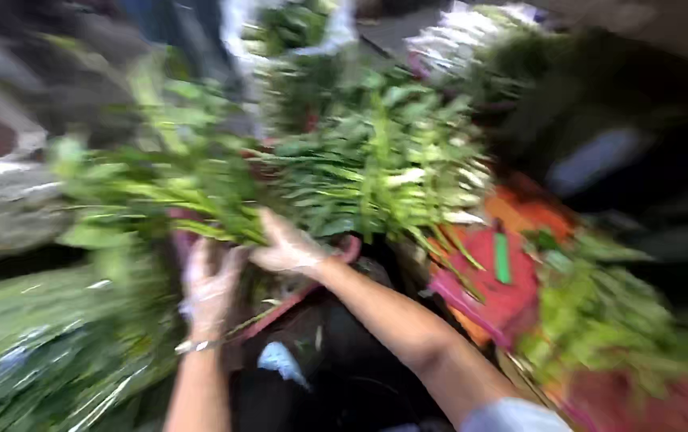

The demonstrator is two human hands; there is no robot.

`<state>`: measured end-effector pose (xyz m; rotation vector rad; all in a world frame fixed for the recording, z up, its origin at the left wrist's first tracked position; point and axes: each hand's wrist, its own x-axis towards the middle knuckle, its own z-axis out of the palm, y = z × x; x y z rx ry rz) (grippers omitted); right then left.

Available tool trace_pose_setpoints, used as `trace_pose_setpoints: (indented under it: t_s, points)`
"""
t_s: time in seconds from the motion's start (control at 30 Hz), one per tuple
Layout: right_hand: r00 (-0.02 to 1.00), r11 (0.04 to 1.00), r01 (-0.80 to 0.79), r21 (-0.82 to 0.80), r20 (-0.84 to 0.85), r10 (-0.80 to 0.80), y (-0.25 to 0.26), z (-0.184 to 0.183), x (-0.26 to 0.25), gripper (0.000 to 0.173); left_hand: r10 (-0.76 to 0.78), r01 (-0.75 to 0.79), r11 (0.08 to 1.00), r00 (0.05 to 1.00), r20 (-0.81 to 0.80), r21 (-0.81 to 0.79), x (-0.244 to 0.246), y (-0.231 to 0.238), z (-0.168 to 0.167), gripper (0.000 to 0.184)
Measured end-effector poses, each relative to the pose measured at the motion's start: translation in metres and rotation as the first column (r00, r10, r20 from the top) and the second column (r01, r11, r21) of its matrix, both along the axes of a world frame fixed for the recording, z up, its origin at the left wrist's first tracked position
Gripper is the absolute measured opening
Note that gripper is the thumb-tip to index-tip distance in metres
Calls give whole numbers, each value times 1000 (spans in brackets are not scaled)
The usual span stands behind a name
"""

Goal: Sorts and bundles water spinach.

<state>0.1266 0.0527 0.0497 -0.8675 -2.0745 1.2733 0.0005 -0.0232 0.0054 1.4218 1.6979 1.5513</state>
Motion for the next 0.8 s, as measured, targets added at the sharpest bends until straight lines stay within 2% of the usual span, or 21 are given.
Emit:
trace_pose_setpoints:
  t_s: [0.03,0.1,0.13,0.23,0.27,0.33,0.4,0.5,0.57,0.63,0.7,0.8]
  points:
    - [998,997,54,54,-27,-53,4,-1,18,29,-68,66,997,993,-100,-28,-7,1,-7,56]
    - [988,980,152,125,-17,-151,-1,-7,75,53,-152,131,986,960,-235,-100,-30,7,-29,58]
    - [978,968,205,142,0,-207,-12,-8,108,64,-150,117,985,949,-277,-130,-42,9,-39,58]
    - [872,872,482,82,52,-487,-70,-13,210,73,-196,141,970,936,-291,-200,-62,10,-47,51]
    - [793,797,602,54,80,-604,-93,-18,242,70,-221,166,962,940,-258,-218,-64,11,-47,49]
    - [575,585,808,65,127,-808,-134,-36,298,61,-257,206,954,935,-243,-217,-73,13,-53,44]
    - [370,387,918,83,166,-914,-165,-49,346,60,-279,224,948,927,-252,-225,-77,14,-58,43]
    - [77,114,991,70,402,-912,-190,-38,380,67,-291,224,932,930,-223,-284,-59,12,-56,46]
    - [-46,-4,997,80,537,-842,-194,-45,393,78,-292,200,919,924,-248,-339,-47,15,-60,47]
    - [-101,-81,995,61,527,-844,-191,-76,406,85,-294,170,895,920,-259,-412,-34,16,-59,47]
    - [-100,-114,994,8,531,-841,-183,-98,411,88,-273,146,892,928,-252,-429,-24,16,-57,45]
    - [-104,-133,991,-21,515,-851,-175,-99,414,88,-237,123,889,948,-213,-441,-16,14,-57,41]
